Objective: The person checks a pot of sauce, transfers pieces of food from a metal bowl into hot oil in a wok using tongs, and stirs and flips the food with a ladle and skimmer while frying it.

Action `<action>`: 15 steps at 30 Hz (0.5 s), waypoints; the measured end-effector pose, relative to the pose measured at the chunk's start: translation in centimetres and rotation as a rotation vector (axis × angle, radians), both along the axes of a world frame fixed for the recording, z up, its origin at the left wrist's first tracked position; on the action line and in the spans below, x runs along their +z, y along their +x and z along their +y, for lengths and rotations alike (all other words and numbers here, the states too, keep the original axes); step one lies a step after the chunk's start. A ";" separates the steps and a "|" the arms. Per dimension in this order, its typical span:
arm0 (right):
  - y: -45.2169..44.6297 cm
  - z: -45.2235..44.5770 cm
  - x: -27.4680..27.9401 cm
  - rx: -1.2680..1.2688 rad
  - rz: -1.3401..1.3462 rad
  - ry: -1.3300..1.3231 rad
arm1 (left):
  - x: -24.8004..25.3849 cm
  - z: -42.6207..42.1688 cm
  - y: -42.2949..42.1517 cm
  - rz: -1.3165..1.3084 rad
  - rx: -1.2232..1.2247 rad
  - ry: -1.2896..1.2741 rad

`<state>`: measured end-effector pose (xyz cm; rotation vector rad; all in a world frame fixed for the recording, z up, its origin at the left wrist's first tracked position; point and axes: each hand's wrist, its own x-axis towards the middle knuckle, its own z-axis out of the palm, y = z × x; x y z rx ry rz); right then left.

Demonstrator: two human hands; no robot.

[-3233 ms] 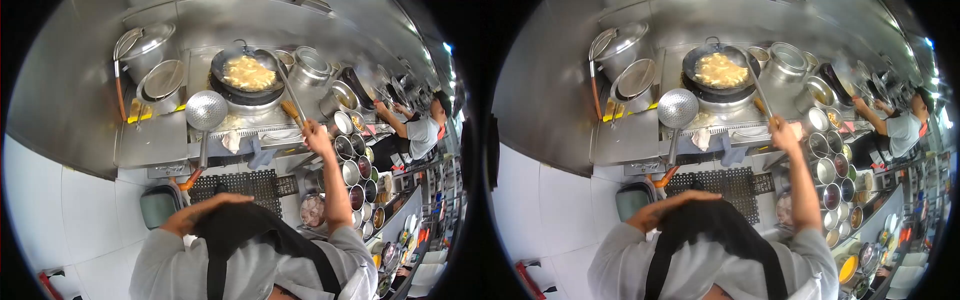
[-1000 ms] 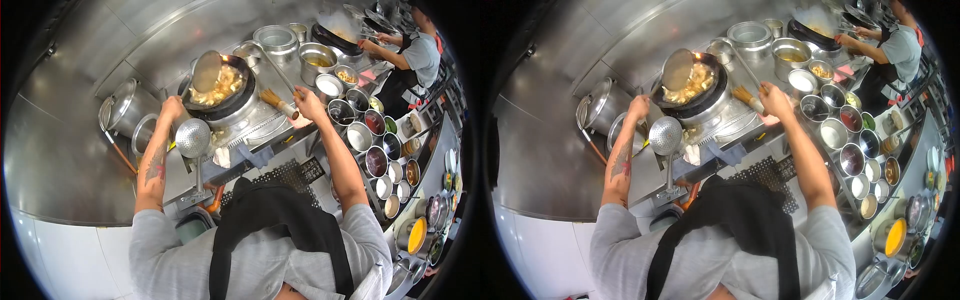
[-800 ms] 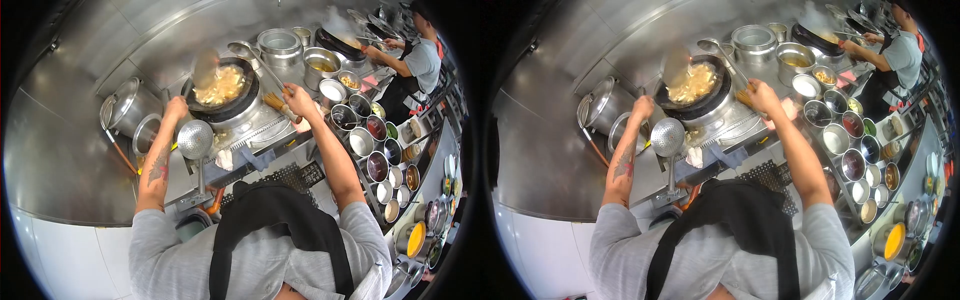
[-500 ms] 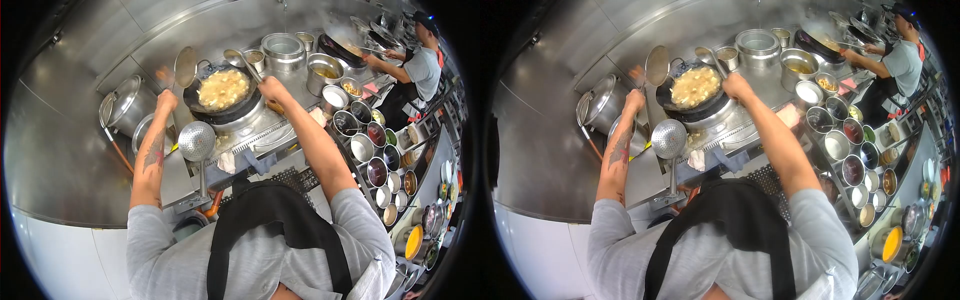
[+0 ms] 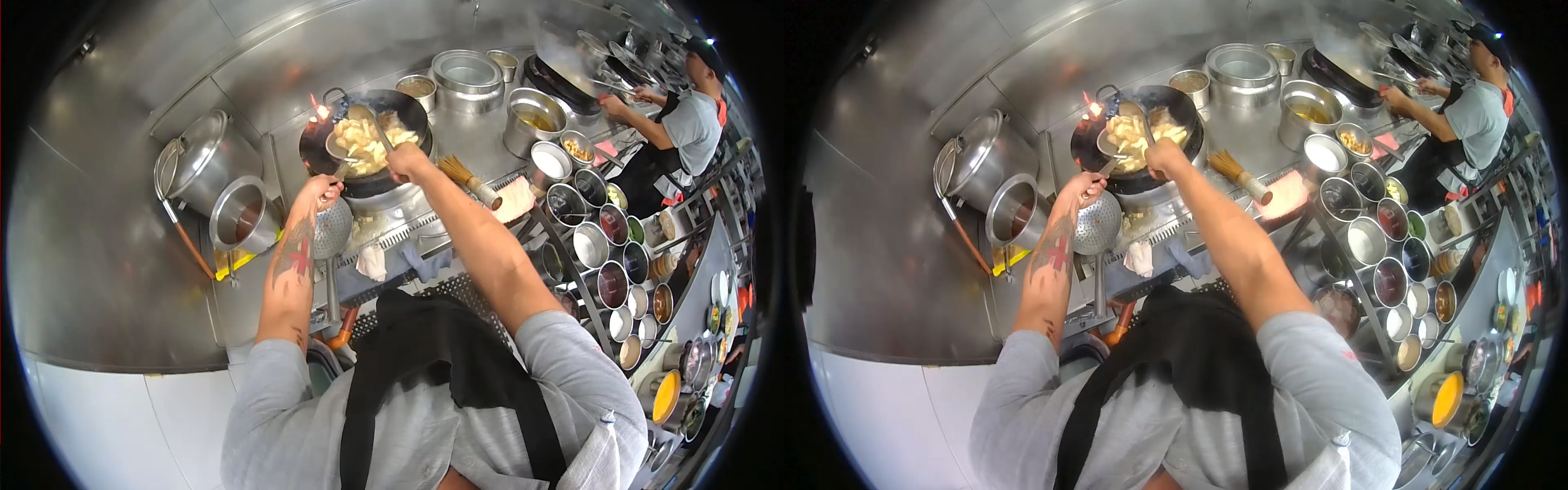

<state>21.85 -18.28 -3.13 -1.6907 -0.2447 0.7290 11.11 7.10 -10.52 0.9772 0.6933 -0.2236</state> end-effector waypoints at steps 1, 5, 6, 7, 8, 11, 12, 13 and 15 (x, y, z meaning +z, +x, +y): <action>0.7 -1.7 1.2 0.241 -0.288 -0.289 | 1.4 -2.2 -1.0 -0.027 0.158 -0.032; -1.2 -8.9 1.5 0.025 -0.966 -0.128 | 1.7 -2.9 -4.5 -0.092 0.194 -0.021; -2.7 -10.2 1.6 0.022 -0.973 -0.119 | 2.5 -3.3 -5.3 -0.099 0.196 -0.013; -4.2 -11.5 1.8 0.010 -1.010 -0.219 | 3.3 -3.5 -5.9 -0.128 0.189 0.044; -5.2 -12.3 1.5 -0.001 -1.036 -0.322 | 3.7 -3.6 -6.4 -0.147 0.179 0.100; -5.3 -12.4 0.7 0.244 -1.114 -0.572 | 5.9 -4.6 -6.0 -0.133 0.184 0.164; -4.5 -12.8 0.9 0.240 -1.110 -0.570 | 6.9 -5.3 -5.5 -0.101 0.252 0.175; -3.7 -13.2 1.5 0.231 -1.123 -0.505 | 6.0 -4.7 -5.4 -0.095 0.264 0.158; -4.7 -14.1 3.2 0.169 -1.113 -0.405 | 6.2 -5.5 -5.8 -0.074 0.284 0.172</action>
